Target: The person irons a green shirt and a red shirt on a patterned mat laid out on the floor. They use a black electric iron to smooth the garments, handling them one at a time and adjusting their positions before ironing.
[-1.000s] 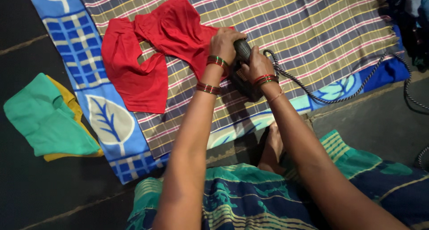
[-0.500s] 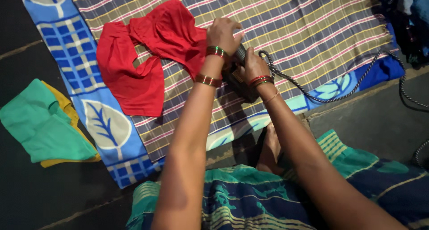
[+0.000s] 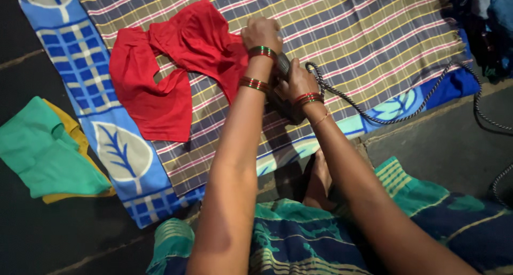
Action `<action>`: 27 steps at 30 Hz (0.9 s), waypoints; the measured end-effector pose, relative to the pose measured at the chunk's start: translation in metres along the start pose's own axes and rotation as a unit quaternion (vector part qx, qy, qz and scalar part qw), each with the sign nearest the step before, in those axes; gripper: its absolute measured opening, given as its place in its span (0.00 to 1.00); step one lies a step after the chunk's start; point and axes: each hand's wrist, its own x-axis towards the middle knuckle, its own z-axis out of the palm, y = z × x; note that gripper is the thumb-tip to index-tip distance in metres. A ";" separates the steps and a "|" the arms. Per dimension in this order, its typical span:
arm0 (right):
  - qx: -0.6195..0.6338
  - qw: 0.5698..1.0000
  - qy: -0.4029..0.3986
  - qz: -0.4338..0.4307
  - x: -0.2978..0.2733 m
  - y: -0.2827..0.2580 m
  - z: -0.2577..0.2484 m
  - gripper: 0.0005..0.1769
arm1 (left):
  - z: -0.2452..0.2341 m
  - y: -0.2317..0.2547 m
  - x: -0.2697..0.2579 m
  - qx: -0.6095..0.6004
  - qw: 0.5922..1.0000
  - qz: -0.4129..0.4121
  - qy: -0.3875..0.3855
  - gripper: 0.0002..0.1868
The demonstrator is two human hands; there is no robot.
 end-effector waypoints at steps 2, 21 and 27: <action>-0.002 1.000 -0.014 0.005 -0.001 -0.001 -0.004 0.32 | -0.003 -0.007 0.003 -0.032 0.999 -0.018 -0.026 0.10; 0.015 1.000 -0.012 0.001 -0.003 -0.004 -0.007 0.30 | -0.015 -0.054 0.005 -0.190 0.953 0.200 -0.124 0.17; 0.010 1.000 -0.011 -0.005 -0.004 -0.006 -0.011 0.30 | -0.038 -0.064 0.003 -0.181 0.946 0.238 -0.127 0.12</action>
